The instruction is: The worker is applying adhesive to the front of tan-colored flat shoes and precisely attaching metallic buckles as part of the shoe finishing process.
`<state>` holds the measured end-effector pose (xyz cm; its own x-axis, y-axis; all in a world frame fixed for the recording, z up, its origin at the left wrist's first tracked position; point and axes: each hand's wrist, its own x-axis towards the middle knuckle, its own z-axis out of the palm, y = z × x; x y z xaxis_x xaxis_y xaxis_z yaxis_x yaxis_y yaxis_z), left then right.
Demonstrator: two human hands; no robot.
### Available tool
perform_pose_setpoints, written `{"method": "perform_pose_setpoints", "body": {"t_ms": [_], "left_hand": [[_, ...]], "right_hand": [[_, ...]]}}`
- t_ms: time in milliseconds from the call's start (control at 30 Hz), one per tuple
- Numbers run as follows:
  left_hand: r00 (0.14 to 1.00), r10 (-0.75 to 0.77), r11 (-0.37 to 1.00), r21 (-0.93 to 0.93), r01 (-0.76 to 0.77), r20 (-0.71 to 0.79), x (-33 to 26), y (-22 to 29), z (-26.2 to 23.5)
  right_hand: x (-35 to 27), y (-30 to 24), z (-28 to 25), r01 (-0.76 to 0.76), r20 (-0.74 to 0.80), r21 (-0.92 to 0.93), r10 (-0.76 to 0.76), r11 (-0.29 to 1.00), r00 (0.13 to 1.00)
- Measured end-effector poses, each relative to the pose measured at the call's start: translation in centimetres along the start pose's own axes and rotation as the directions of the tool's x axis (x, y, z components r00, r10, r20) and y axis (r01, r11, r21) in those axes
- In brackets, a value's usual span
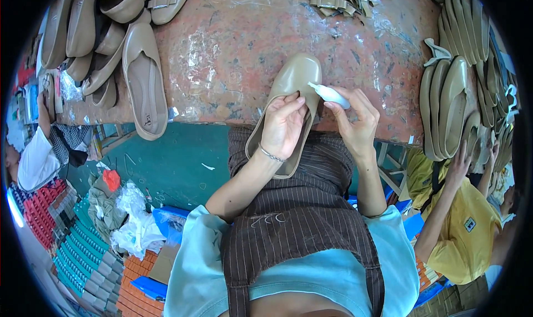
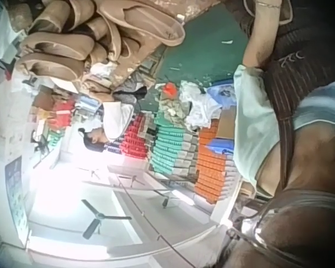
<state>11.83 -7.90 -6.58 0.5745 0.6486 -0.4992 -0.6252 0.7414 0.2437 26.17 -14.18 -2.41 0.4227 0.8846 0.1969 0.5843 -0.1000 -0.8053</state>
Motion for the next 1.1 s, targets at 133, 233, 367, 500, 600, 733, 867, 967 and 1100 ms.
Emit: {"method": "perform_pose_setpoints", "body": {"t_ms": [133,233,367,500,600,733,867,967,1100], "left_hand": [[1.0,0.015,1.0,0.017,-0.016,0.022,-0.1,-0.2,0.1],[0.998,0.054,0.998,0.022,-0.055,0.032,-0.4,-0.4,0.4],[0.997,0.063,0.996,0.068,-0.06,-0.047,-0.5,-0.8,0.4],[0.994,0.075,0.993,0.092,-0.068,-0.076,-0.4,-1.0,0.3],[0.993,0.068,0.994,0.089,-0.059,-0.099,-0.4,-0.9,0.6],[0.992,0.066,0.993,0.103,-0.055,-0.105,-0.5,-0.9,0.6],[0.995,0.082,0.995,0.069,-0.078,-0.057,-0.4,-1.0,0.0],[0.995,0.078,0.993,0.093,-0.073,-0.055,-0.4,-1.0,0.3],[0.994,0.069,0.993,0.098,-0.061,-0.081,-0.3,-1.0,0.0]], "right_hand": [[0.4,-0.2,0.1,0.041,0.021,-0.057,-0.04,0.998,0.999],[0.5,-0.2,0.1,0.054,0.034,-0.08,-0.052,0.995,0.998],[0.6,-0.3,0.1,0.043,0.055,-0.093,-0.038,0.995,0.998],[0.7,-0.3,0.1,0.048,0.07,-0.115,-0.04,0.992,0.997],[0.8,-0.3,0.1,0.046,0.082,-0.13,-0.035,0.99,0.996],[1.1,-0.3,0.0,0.081,0.085,-0.162,-0.068,0.983,0.994],[1.2,-0.6,0.1,0.071,0.096,-0.162,-0.056,0.984,0.994],[1.3,-0.8,0.0,0.058,0.107,-0.178,-0.039,0.982,0.993],[1.7,-1.2,0.0,0.077,0.128,-0.185,-0.054,0.98,0.99]]}}
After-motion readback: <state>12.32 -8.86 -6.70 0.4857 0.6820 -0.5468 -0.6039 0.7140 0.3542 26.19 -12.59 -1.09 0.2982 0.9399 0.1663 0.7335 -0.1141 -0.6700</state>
